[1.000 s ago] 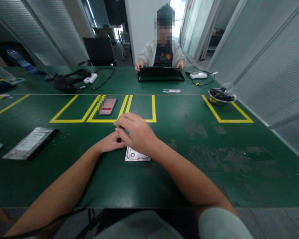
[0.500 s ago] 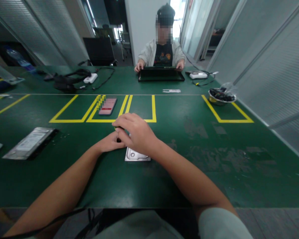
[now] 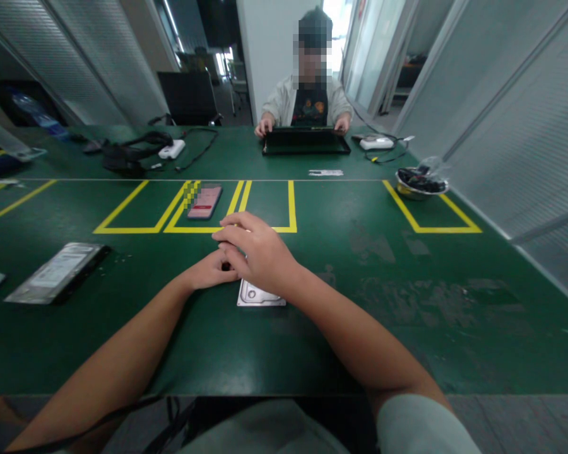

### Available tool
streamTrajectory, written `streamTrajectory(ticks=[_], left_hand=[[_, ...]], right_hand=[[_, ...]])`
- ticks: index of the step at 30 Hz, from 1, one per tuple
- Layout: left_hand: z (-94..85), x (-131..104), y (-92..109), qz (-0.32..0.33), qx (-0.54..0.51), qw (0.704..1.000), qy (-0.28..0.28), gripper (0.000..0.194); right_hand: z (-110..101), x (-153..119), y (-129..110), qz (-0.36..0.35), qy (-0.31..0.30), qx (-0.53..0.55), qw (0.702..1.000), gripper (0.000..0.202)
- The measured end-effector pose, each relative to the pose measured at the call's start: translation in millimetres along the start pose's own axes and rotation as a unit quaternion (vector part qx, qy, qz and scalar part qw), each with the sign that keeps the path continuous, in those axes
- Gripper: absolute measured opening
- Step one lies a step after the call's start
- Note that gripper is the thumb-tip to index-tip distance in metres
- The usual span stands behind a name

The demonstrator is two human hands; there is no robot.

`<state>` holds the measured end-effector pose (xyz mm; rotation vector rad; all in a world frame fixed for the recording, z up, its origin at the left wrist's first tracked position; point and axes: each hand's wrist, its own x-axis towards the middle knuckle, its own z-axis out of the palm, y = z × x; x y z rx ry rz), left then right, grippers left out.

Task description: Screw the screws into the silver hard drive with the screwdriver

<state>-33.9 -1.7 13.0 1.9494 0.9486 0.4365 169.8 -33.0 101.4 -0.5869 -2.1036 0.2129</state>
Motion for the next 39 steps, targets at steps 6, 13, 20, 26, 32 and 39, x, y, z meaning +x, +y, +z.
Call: streamTrajectory(ticks=[6, 13, 20, 26, 32, 39], left_hand=[[0.0, 0.0, -3.1, 0.002, 0.016, 1.0, 0.009, 0.022], [-0.4, -0.1, -2.9, 0.008, 0.01, 1.0, 0.001, 0.023], [-0.2, -1.1, 2.7, 0.002, 0.012, 1.0, 0.007, 0.026], [0.5, 0.2, -0.5, -0.005, 0.002, 1.0, 0.001, 0.024], [-0.4, -1.1, 0.7, -0.003, 0.016, 1.0, 0.007, 0.027], [0.3, -0.2, -5.2, 0.006, 0.009, 1.0, 0.001, 0.021]], right_hand=[[-0.3, 1.0, 0.3, 0.019, 0.0, -0.01, 1.0, 0.014], [0.7, -0.5, 1.9, -0.018, -0.005, 0.005, 1.0, 0.02], [-0.6, 0.3, -0.2, 0.017, 0.003, -0.005, 1.0, 0.01], [-0.1, 0.6, 0.6, -0.019, -0.005, 0.007, 1.0, 0.022], [-0.6, 1.7, -0.7, 0.012, 0.0, 0.007, 1.0, 0.014], [-3.2, 0.3, 1.0, 0.002, -0.027, 0.017, 0.999, 0.022]])
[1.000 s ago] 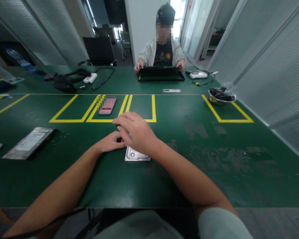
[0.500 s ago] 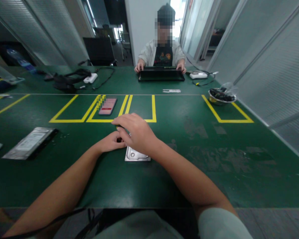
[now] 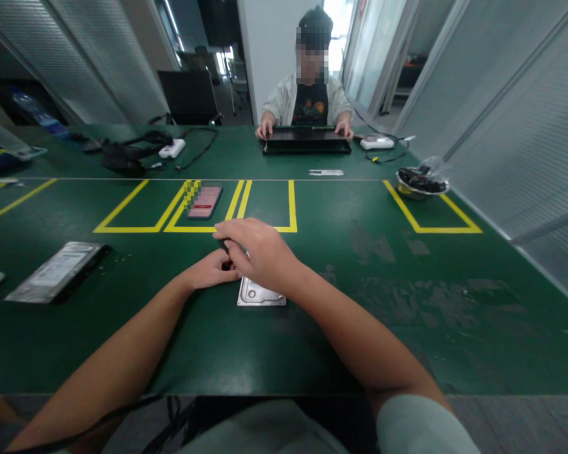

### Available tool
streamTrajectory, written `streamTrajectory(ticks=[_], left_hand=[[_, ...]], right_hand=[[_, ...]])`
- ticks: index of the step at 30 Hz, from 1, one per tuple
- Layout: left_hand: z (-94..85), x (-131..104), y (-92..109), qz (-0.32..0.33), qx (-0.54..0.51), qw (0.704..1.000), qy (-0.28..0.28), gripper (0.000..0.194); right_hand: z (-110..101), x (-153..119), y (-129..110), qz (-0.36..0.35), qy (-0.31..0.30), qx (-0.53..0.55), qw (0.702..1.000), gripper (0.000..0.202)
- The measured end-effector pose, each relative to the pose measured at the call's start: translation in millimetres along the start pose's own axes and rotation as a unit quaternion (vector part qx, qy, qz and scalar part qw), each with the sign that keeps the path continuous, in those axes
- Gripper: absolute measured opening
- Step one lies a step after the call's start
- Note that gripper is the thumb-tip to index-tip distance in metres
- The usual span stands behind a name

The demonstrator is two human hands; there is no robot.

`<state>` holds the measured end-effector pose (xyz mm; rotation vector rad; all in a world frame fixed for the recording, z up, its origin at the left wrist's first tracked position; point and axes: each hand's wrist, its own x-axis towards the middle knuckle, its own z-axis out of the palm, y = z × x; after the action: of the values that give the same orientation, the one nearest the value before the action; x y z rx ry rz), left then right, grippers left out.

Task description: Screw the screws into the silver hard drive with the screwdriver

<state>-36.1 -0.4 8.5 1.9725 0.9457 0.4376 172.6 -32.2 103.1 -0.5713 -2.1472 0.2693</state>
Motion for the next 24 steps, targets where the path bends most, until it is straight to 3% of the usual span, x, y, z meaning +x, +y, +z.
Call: streamTrajectory(ticks=[15, 24], left_hand=[[-0.4, -0.6, 9.8, -0.018, -0.008, 1.0, -0.002, 0.023], [0.1, -0.3, 2.4, -0.005, -0.007, 1.0, 0.003, 0.028]], right_hand=[[0.2, 1.3, -1.7, 0.006, 0.007, -0.024, 1.0, 0.021], [1.3, 0.9, -1.1, 0.001, 0.006, -0.028, 1.0, 0.021]])
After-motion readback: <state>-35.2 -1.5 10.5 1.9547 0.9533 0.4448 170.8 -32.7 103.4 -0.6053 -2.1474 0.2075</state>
